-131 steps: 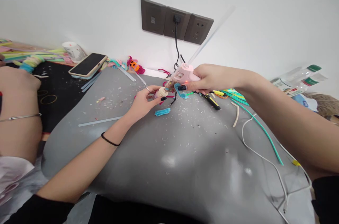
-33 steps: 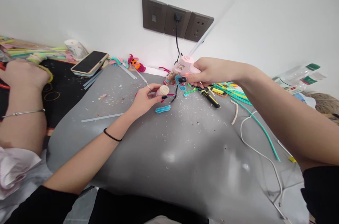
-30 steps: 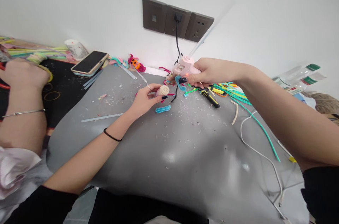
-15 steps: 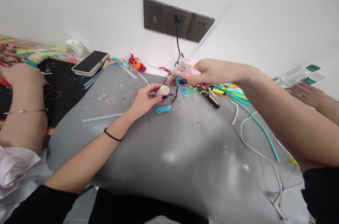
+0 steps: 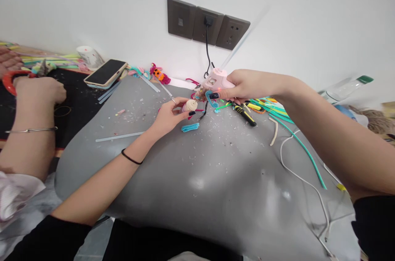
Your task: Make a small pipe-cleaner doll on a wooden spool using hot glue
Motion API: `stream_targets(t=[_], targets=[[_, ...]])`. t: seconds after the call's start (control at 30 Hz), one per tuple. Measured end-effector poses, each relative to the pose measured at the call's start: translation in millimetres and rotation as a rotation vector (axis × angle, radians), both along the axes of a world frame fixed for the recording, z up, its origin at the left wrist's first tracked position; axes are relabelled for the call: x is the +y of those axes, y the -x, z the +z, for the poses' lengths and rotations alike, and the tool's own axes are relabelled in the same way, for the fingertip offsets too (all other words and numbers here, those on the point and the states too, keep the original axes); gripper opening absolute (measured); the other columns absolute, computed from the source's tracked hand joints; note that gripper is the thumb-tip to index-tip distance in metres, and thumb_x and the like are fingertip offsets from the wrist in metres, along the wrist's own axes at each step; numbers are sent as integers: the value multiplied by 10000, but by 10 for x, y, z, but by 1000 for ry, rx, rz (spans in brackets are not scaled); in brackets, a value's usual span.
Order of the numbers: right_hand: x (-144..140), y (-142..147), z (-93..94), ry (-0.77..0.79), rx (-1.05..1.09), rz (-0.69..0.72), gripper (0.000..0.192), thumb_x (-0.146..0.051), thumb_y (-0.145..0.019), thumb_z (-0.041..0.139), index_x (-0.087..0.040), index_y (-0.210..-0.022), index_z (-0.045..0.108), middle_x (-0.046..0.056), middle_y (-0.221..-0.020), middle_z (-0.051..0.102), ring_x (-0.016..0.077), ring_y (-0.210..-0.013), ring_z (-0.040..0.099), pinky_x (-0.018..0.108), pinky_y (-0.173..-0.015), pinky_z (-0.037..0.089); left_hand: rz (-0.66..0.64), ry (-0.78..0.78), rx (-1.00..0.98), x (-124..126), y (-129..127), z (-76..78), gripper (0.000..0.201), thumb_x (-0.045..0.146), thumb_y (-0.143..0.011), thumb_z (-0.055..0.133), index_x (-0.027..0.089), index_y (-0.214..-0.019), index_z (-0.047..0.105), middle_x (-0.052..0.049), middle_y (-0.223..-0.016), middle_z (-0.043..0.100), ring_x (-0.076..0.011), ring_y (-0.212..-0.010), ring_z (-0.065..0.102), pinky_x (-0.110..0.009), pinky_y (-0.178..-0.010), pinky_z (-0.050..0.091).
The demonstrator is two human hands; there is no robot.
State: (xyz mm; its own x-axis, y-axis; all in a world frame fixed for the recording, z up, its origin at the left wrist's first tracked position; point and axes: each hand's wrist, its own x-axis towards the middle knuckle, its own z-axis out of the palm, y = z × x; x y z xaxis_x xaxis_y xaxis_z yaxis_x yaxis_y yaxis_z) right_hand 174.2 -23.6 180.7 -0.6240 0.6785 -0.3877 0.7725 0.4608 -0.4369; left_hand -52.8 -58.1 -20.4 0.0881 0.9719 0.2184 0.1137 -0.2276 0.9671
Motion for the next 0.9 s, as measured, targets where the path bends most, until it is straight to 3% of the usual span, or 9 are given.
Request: stream_targets(t=[0.9], targets=[[-18,24,15,-2,-51,-10,494,-618,-953,588,-215,-682,496,-17,-611,487,118,-564,445,281,-521,326,-3,-3,18,-10,16,23,452,444,-736,791,207,-1116,725,-84,-1133,773,-262,-1094,694,-415,-953,588]])
